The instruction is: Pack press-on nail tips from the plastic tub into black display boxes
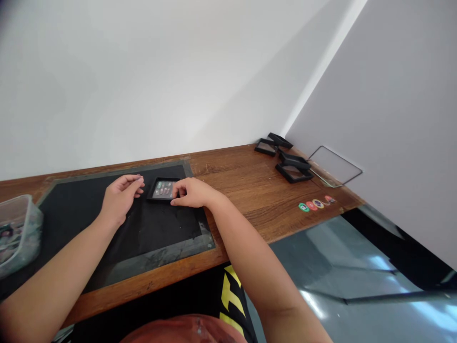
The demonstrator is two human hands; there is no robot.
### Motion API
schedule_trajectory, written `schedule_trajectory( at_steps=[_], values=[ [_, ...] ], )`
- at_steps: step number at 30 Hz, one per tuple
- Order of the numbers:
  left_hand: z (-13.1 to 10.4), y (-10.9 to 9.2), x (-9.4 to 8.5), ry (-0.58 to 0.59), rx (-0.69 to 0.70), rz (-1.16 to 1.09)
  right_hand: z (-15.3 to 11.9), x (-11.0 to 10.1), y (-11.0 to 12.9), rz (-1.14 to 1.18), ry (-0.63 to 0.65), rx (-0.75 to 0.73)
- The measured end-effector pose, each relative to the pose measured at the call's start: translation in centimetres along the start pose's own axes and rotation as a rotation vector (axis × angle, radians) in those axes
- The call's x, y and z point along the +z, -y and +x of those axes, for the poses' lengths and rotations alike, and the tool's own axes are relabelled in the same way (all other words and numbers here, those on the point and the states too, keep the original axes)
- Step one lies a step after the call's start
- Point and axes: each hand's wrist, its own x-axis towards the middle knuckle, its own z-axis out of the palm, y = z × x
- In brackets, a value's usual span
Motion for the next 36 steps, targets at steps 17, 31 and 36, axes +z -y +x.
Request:
schedule_trajectory(
  at_steps=[17,31,36],
  values=[
    [-0.2,0.9,0.3,0.117,0.070,0.121,0.1,0.1,0.0,-0.009,0.002,0.012],
    [0.7,2.3,-0.3,0.176,0.063,0.193,0.0,0.0,0.6,-0.054,0.006,0.049],
    [0.5,2.0,-0.2,0.178,0.072,0.182,0.0,0.0,0.4,-0.050,-0.004,0.041]
  ],
)
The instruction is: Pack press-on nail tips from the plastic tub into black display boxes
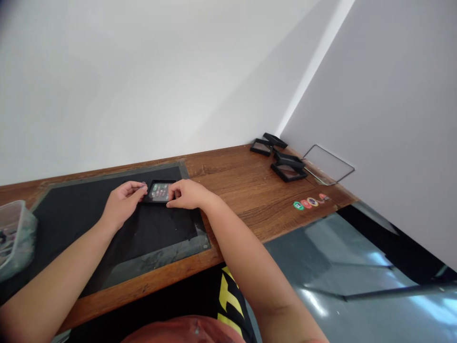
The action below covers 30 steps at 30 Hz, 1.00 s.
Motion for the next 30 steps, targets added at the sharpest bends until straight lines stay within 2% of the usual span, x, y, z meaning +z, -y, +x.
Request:
schedule_trajectory(
  at_steps=[6,17,23,30],
  values=[
    [-0.2,-0.6,0.1,-0.026,-0.004,-0.029,-0.1,0.1,0.1,-0.009,-0.016,-0.011],
    [-0.4,-1.0,-0.5,-0.069,0.074,0.100,-0.2,-0.4,-0.3,-0.174,-0.235,0.045],
    [-0.8,-1.8,-0.8,-0.105,0.116,0.188,-0.2,-0.4,-0.4,-0.164,-0.244,0.023],
    [-0.6,-1.4,-0.8,-0.090,0.117,0.210,-0.2,-0.6,-0.6,-0.207,-0.256,0.053]
  ],
)
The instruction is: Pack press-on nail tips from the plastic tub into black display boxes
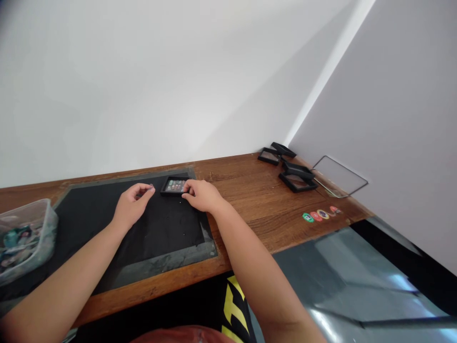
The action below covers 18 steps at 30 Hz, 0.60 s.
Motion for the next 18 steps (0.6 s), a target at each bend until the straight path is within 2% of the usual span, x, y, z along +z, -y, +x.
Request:
schedule_trajectory(
  at_steps=[6,18],
  values=[
    [0.04,0.15,0.08,0.032,0.003,0.005,0.06,-0.25,-0.15,0.014,-0.019,0.061],
    [-0.06,0.05,0.11,0.049,0.032,0.028,-0.02,-0.39,0.09,0.045,-0.039,0.049]
  ],
)
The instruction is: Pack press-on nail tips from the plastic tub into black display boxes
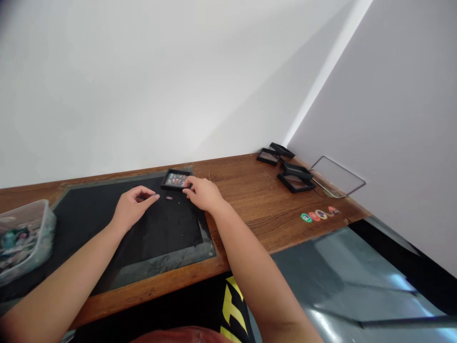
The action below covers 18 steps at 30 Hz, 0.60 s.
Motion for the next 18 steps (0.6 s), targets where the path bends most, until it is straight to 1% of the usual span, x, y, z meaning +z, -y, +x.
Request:
schedule_trajectory(
  at_steps=[10,18],
  values=[
    [-0.18,-0.13,0.05,0.021,-0.007,-0.049,-0.15,0.02,0.28,-0.037,-0.053,-0.041],
    [0.00,0.70,0.16,0.012,0.008,-0.050,-0.24,0.02,0.41,-0.012,-0.050,-0.055]
  ],
)
